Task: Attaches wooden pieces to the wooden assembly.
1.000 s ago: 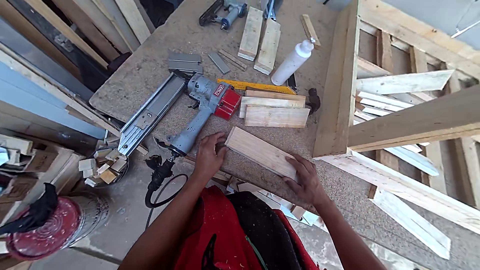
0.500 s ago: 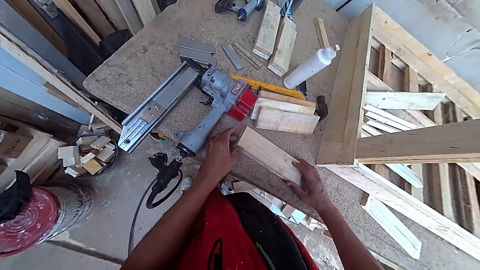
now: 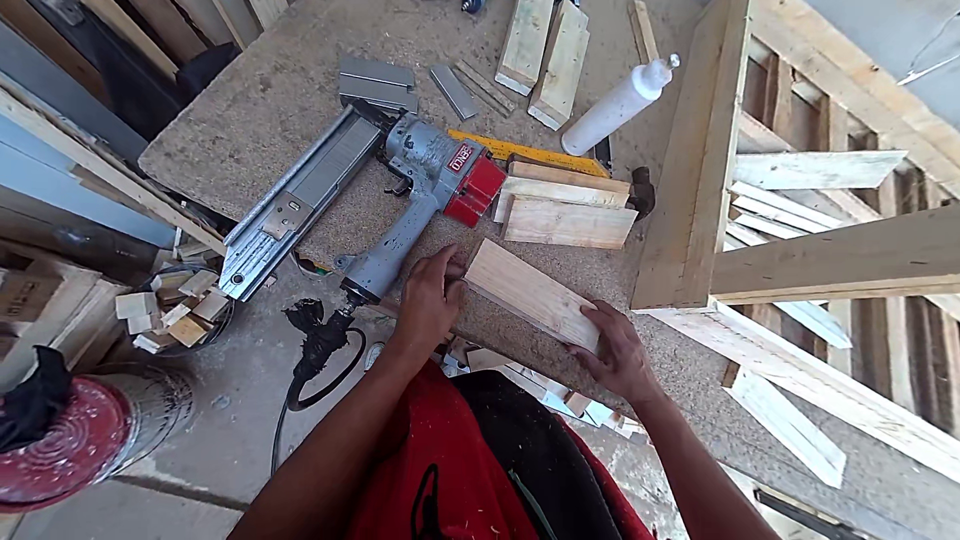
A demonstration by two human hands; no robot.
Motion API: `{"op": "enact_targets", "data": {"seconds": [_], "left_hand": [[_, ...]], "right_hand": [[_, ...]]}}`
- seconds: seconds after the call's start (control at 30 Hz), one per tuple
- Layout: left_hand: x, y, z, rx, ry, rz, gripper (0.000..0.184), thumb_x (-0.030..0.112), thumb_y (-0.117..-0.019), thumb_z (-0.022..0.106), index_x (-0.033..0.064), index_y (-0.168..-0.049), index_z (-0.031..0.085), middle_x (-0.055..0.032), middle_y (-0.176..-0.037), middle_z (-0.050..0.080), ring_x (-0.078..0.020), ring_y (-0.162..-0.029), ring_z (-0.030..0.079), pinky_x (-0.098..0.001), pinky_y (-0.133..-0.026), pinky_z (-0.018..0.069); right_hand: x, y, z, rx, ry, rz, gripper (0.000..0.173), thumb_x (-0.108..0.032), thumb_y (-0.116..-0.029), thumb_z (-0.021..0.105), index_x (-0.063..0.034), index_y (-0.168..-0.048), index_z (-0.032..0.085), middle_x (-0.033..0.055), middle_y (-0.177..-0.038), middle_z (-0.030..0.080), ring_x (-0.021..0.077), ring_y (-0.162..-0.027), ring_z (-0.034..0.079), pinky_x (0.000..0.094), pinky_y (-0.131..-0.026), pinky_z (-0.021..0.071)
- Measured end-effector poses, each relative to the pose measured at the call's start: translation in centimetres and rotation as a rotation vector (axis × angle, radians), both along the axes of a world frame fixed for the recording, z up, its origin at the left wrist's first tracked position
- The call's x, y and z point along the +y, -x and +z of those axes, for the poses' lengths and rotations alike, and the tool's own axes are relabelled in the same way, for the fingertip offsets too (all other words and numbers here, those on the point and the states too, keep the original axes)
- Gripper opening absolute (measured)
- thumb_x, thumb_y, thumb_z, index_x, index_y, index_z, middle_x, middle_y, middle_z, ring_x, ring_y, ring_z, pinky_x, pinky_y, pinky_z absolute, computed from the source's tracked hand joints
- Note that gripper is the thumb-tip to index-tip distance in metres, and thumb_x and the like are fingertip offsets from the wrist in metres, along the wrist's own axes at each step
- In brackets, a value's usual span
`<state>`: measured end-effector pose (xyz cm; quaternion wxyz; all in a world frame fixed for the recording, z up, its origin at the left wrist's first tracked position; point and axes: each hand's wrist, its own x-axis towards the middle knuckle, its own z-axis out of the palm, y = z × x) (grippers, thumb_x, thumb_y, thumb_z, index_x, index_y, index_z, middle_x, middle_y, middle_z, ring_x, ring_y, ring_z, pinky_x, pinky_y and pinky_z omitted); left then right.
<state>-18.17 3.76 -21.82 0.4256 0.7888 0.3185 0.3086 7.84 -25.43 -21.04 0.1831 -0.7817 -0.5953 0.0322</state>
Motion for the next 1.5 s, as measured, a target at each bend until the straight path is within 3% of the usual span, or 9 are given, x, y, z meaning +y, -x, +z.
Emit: {"op": "enact_targets", "data": {"seconds": [0.37,0.83,1.0,1.1,1.2,1.3,1.37,1.43,1.5], "left_hand": [[0.8,-0.3,0.9,0.009,0.085,-0.04,0.049,0.007,-0.0859,0.08,0.0052,-0.132,0.064,-0.0042,-0.101,0.077,-0.0114,-0.091,0.074,-0.0343,-0.086,0.0627],[0.2,-0.4,0.7,-0.008,0.027,-0.055,0.049,0.004,-0.0845,0.081,0.0011,-0.13,0.062,-0.0066,-0.102,0.077,-0.0072,-0.091,0.073,-0.0263,-0.083,0.0604],[1.6,1.7,5.8,0.343,-0.325,-0.163,0.054,0.027,-0.0956,0.072,0.0027,-0.141,0.056,-0.0197,-0.129,0.066,-0.0376,-0.125,0.059,-0.059,-0.107,0.0453],[4.9,2.9,8.5,0.567,-0.467,-0.028,0.068,0.042,-0.0956,0.066,0.0003,-0.146,0.046,-0.0338,-0.143,0.048,-0.0555,-0.131,0.045,-0.0697,-0.106,0.0365],[6.7,1.2,8.7,0.761,-0.254,-0.027,0.095,0.031,-0.0882,0.08,-0.001,-0.158,0.024,-0.0419,-0.136,0.05,-0.0636,-0.119,0.053,-0.0803,-0.095,0.0416],[7.4,-1.6,8.7,0.823,-0.163,-0.014,0.105,0.017,-0.0859,0.077,0.0074,-0.163,0.006,-0.0409,-0.121,0.06,-0.0623,-0.103,0.062,-0.0809,-0.084,0.0457],[8.5,-2.4,8.3,0.82,-0.091,0.006,0.113,0.016,-0.0819,0.079,0.0125,-0.164,0.001,-0.0368,-0.124,0.061,-0.0566,-0.11,0.063,-0.0769,-0.088,0.0468],[9.4,-1.3,9.6,0.745,-0.032,-0.051,0.11,0.015,-0.0802,0.079,0.0145,-0.164,0.009,-0.0306,-0.138,0.056,-0.0485,-0.119,0.061,-0.072,-0.096,0.0482],[9.4,0.8,13.2,0.691,-0.016,-0.135,0.089,0.023,-0.0865,0.078,0.017,-0.159,0.028,-0.0232,-0.119,0.066,-0.0377,-0.088,0.071,-0.0634,-0.076,0.0591]], "right_hand": [[0.9,0.3,0.9,0.097,-0.045,0.01,0.069,-0.055,-0.0873,0.073,-0.0157,-0.142,0.059,0.0166,-0.148,0.053,0.0319,-0.131,0.055,0.0553,-0.106,0.0453],[1.2,0.6,0.8,0.116,-0.108,0.024,0.065,-0.049,-0.0882,0.076,-0.014,-0.141,0.06,0.0178,-0.145,0.055,0.0325,-0.136,0.052,0.0483,-0.113,0.0443],[1.4,0.6,0.9,0.13,-0.095,0.029,0.064,-0.048,-0.0883,0.076,-0.0142,-0.14,0.06,0.0162,-0.145,0.055,0.0325,-0.135,0.052,0.0486,-0.113,0.0443],[1.3,0.6,0.9,0.135,-0.095,0.023,0.063,-0.047,-0.0884,0.076,-0.0143,-0.14,0.06,0.0161,-0.147,0.055,0.0332,-0.137,0.051,0.0499,-0.114,0.0428],[1.3,0.7,0.9,0.15,-0.107,0.028,0.061,-0.045,-0.0881,0.076,-0.0152,-0.139,0.061,0.0162,-0.145,0.055,0.0343,-0.137,0.05,0.0515,-0.114,0.0425],[1.3,0.6,0.6,0.146,-0.124,0.029,0.06,-0.048,-0.0885,0.073,-0.0166,-0.139,0.061,0.0161,-0.145,0.055,0.0345,-0.136,0.051,0.0522,-0.113,0.0433],[1.1,0.6,0.5,0.138,-0.131,0.027,0.06,-0.05,-0.0889,0.072,-0.017,-0.138,0.062,0.016,-0.144,0.056,0.0343,-0.135,0.052,0.0517,-0.11,0.0448],[1.2,0.7,0.4,0.14,-0.132,0.025,0.061,-0.052,-0.0886,0.071,-0.0183,-0.138,0.061,0.015,-0.144,0.056,0.0341,-0.134,0.052,0.0526,-0.11,0.0447],[1.1,0.6,0.7,0.14,-0.12,0.015,0.061,-0.052,-0.0886,0.071,-0.0196,-0.14,0.06,0.0143,-0.144,0.056,0.0342,-0.134,0.052,0.0533,-0.11,0.044]]}}
